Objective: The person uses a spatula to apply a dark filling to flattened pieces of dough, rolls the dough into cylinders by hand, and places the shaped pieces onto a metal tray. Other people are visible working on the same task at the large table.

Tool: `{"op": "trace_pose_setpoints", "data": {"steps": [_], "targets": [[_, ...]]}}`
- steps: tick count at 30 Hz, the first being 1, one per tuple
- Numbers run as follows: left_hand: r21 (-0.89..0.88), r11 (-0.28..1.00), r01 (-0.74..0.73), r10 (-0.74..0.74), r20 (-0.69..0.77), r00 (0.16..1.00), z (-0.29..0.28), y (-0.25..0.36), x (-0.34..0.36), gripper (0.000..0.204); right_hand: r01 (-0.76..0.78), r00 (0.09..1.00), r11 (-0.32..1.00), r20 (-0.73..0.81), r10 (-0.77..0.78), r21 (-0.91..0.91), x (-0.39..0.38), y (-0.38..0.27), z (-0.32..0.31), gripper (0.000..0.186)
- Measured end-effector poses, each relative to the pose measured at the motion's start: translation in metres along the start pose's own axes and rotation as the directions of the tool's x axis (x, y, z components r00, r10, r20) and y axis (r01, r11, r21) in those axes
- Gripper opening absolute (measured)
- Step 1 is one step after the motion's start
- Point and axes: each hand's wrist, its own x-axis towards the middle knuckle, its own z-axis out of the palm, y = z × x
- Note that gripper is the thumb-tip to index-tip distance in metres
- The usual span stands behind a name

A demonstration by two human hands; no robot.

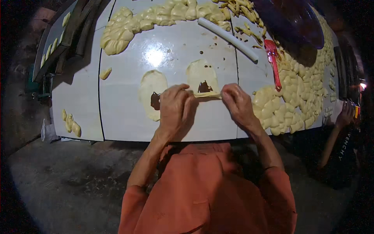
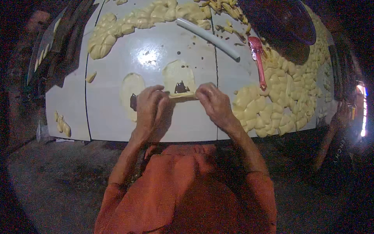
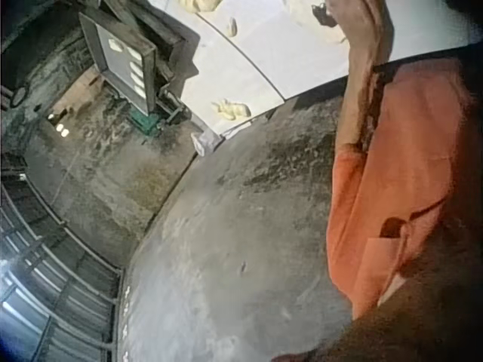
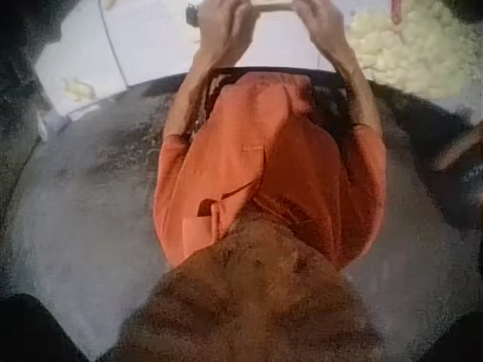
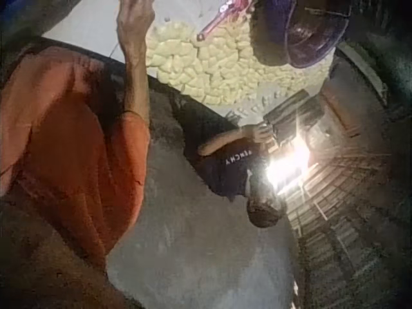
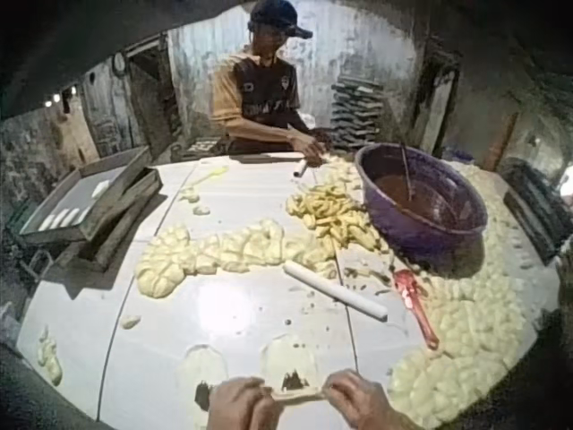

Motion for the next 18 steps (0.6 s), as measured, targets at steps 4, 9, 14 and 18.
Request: {"op": "trace_pose_setpoints", "data": {"steps": [4, 9, 14, 18], "targets": [[0.131, 0.968, 0.216, -0.215, -0.021, 0.976, -0.001, 0.002, 0.013, 0.014, -0.162, 0.986, 0.976, 0.007, 0.165, -0.144, 0.021, -0.002, 0.006, 0.014], [0.101, 0.977, 0.188, -0.194, 0.057, 0.979, -0.005, 0.002, 0.010, 0.018, 0.009, 0.997, 0.979, 0.078, 0.007, -0.205, 0.020, -0.003, 0.005, 0.025], [-0.038, 0.993, 0.114, -0.105, 0.184, 0.977, -0.020, -0.006, 0.014, 0.022, 0.053, 0.994, 0.996, 0.103, -0.045, -0.076, 0.017, 0.000, -0.002, 0.025], [0.121, 0.993, 0.011, -0.035, 0.198, 0.980, -0.017, 0.000, 0.020, 0.029, 0.156, 0.957, 0.946, 0.280, -0.073, -0.286, 0.024, -0.007, -0.010, 0.029]]}}
